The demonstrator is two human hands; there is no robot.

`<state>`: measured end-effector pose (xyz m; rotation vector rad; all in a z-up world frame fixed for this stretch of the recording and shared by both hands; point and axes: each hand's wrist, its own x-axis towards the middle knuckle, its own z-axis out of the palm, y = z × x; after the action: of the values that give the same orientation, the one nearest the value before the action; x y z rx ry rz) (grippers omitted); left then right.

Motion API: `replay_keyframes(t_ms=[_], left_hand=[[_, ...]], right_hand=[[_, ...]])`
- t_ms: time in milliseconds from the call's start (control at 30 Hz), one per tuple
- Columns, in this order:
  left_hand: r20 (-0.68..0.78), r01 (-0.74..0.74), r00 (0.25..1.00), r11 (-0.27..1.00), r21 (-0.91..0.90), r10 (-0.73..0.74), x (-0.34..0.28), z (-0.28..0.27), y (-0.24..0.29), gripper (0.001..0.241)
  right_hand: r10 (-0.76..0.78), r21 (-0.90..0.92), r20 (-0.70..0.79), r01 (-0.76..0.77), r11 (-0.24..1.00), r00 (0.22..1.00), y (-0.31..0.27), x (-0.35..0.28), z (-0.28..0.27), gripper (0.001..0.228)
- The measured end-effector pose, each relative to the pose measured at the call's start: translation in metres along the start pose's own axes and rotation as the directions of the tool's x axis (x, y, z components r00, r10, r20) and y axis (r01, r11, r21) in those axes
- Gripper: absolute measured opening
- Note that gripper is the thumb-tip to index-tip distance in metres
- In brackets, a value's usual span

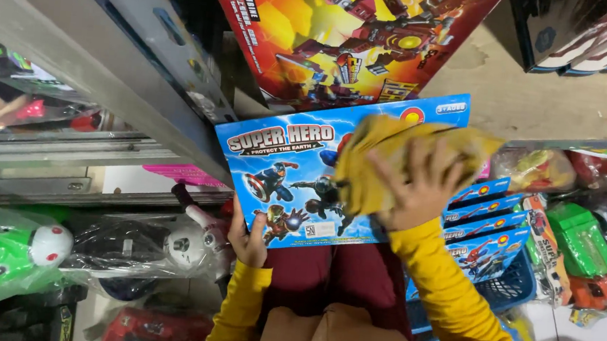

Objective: Clean and organize toy boxes on the action figure section shelves using a cloth.

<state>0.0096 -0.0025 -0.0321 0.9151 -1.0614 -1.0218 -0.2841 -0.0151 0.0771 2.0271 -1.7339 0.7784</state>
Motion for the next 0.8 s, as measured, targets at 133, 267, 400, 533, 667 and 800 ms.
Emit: replay_keyframes(t_ms=[133,267,400,533,667,800], left_hand=[[-0.016,-0.017,1.000,0.999,0.045,0.018,-0.001,-0.003,-0.004,0.065],[-0.019,0.005,1.000,1.000,0.026,-0.004,0.003,0.002,-0.002,0.065],[-0.022,-0.002,1.000,1.000,-0.026,0.002,-0.004,-0.003,-0.009,0.065],[-0.017,-0.051,0.999,0.998,0.045,0.051,-0.011,-0.011,-0.028,0.062],[-0.051,-0.077,0.996,0.988,-0.134,0.071,-0.010,-0.020,-0.053,0.064],[-0.062,-0.049,0.998,0.963,-0.267,0.034,-0.025,-0.031,-0.078,0.084]], right_hand=[[0.312,0.116,-0.084,-0.301,0.946,0.946,-0.005,0.034,-0.019,0.061],[-0.096,-0.052,0.024,0.097,0.994,0.995,-0.024,0.007,0.001,0.062],[0.221,0.075,-0.041,-0.218,0.973,0.974,-0.028,0.023,-0.014,0.061],[0.052,0.109,-0.027,-0.048,0.993,0.998,-0.072,0.008,0.006,0.066],[-0.243,0.034,0.044,0.242,0.970,0.969,-0.095,0.022,0.012,0.061],[0.089,0.138,-0.046,-0.082,0.987,0.995,-0.115,0.054,-0.006,0.069]])
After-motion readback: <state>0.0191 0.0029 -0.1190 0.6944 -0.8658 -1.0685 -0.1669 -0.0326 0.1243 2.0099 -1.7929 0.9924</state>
